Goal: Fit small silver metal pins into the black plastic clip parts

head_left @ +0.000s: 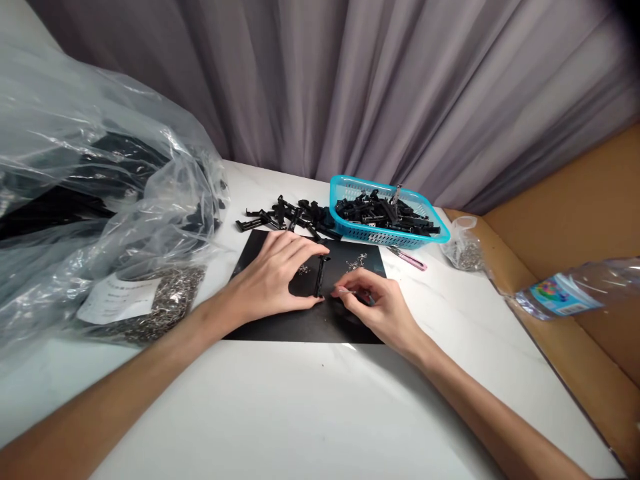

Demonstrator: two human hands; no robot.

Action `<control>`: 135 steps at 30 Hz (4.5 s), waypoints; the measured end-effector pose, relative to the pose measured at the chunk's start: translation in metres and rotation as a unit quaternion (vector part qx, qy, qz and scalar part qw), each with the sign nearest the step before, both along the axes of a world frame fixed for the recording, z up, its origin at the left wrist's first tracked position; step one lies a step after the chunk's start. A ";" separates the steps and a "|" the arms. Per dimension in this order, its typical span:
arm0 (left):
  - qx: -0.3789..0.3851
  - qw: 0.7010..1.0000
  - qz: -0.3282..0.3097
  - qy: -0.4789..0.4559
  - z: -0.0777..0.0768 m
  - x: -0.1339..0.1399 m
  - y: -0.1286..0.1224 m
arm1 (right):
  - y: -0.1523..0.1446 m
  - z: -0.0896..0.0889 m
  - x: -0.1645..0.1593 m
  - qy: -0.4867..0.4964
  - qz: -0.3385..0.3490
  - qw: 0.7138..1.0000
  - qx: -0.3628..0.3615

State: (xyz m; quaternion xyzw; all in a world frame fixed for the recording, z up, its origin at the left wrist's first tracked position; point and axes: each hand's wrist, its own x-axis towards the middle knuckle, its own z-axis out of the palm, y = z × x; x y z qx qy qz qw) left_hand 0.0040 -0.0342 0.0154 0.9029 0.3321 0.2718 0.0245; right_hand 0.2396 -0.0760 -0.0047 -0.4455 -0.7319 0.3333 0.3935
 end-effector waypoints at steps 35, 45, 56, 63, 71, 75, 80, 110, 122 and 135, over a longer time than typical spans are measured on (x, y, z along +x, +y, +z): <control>-0.017 1.000 -0.001 0.022 -0.007 0.008 -0.004 | 0.008 0.000 0.001 0.151 0.020 0.970 -0.192; -0.021 0.999 -0.008 0.022 -0.008 0.008 -0.003 | 0.009 -0.006 0.005 0.151 0.026 0.970 -0.187; 0.002 1.000 -0.015 0.024 -0.010 0.006 -0.004 | 0.010 -0.011 0.005 0.096 0.022 0.990 -0.102; 0.002 1.000 -0.011 0.023 -0.011 0.007 -0.003 | 0.004 -0.007 0.001 0.135 0.007 0.980 -0.146; 0.029 0.999 0.000 0.018 -0.010 0.009 -0.004 | 0.001 -0.003 -0.001 0.077 0.032 0.992 -0.092; 0.064 0.998 0.003 0.002 -0.009 0.009 -0.005 | -0.001 -0.002 -0.001 0.053 0.036 0.995 -0.079; 0.107 0.994 0.006 -0.012 -0.007 0.009 -0.007 | 0.000 0.000 0.000 0.073 0.039 0.994 -0.077; 0.134 0.991 -0.019 0.010 -0.005 0.012 -0.009 | -0.009 0.009 0.004 -0.196 0.093 0.966 0.142; 0.111 0.992 -0.052 -0.012 -0.009 0.014 -0.010 | -0.004 0.015 0.004 -0.126 0.099 0.985 0.067; 0.140 0.986 -0.081 -0.031 -0.012 0.017 -0.009 | 0.002 0.008 0.000 0.017 0.048 0.989 -0.142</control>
